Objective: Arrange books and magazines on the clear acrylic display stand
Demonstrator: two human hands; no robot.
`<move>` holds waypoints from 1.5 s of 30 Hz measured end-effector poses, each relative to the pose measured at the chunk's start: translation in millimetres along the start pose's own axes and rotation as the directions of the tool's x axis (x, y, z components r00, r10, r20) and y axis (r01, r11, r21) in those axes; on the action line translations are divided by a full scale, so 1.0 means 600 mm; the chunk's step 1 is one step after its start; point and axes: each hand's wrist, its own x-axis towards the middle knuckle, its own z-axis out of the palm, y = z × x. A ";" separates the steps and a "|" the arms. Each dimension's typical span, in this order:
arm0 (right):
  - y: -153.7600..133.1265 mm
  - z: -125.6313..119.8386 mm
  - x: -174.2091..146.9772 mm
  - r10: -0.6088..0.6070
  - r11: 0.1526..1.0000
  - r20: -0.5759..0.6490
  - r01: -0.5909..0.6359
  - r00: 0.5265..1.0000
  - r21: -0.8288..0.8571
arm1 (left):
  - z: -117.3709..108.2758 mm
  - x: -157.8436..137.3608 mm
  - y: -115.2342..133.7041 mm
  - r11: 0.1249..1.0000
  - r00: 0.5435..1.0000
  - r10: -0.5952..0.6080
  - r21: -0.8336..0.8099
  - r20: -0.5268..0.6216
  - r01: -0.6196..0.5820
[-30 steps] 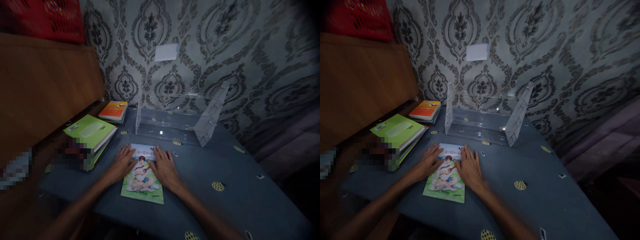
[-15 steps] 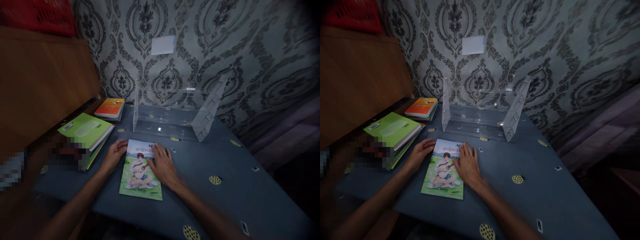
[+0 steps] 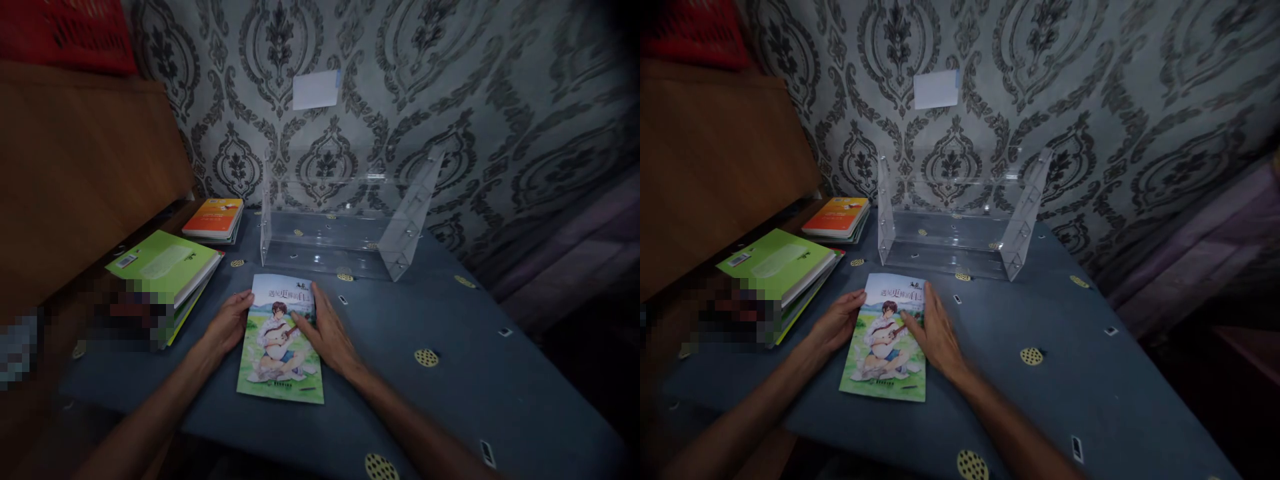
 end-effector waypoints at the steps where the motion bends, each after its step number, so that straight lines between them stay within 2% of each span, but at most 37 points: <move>1: -0.001 -0.001 0.001 0.038 0.994 -0.024 -0.035 0.999 0.104 | 0.002 -0.001 0.000 1.000 1.000 0.010 -0.006 0.002 -0.010; 3: -0.005 -0.003 0.005 0.094 0.928 -0.011 -0.083 0.996 0.364 | 0.007 -0.003 0.001 1.000 1.000 0.023 -0.015 0.008 -0.023; 4: -0.009 -0.004 0.007 0.108 0.858 0.035 -0.111 0.994 0.501 | 0.009 -0.004 0.001 0.999 1.000 0.030 -0.020 0.009 -0.029; 6: -0.017 -0.008 0.010 0.102 0.667 0.170 -0.194 0.980 0.720 | 0.011 -0.005 0.002 0.999 0.999 0.043 -0.026 -0.001 -0.043; 8: -0.025 -0.013 0.012 0.076 0.496 0.273 -0.274 0.959 0.824 | 0.011 -0.006 0.003 0.998 0.998 0.055 -0.028 -0.006 -0.055; 9: -0.029 -0.015 0.012 0.067 0.438 0.295 -0.294 0.953 0.849 | 0.011 -0.006 0.003 0.998 0.998 0.061 -0.031 -0.004 -0.061; 12: -0.038 -0.021 0.012 0.050 0.346 0.327 -0.324 0.944 0.881 | 0.009 -0.007 0.004 0.996 0.997 0.073 -0.048 0.005 -0.073; 20: -0.046 -0.022 0.008 0.071 0.287 0.364 -0.368 0.929 0.884 | 0.008 -0.012 0.005 0.994 0.998 0.059 -0.089 -0.019 -0.061; 29: -0.038 -0.019 0.009 0.087 0.281 0.349 -0.359 0.933 0.890 | 0.015 -0.016 0.004 0.992 0.997 0.040 -0.116 -0.063 -0.047; 35: -0.039 -0.021 0.011 0.106 0.270 0.342 -0.358 0.934 0.894 | 0.017 -0.012 -0.001 0.989 0.997 0.051 -0.140 -0.050 -0.057; 45: -0.036 -0.020 0.011 0.110 0.289 0.330 -0.348 0.937 0.892 | 0.012 -0.009 0.004 0.996 0.999 0.046 -0.077 -0.025 -0.048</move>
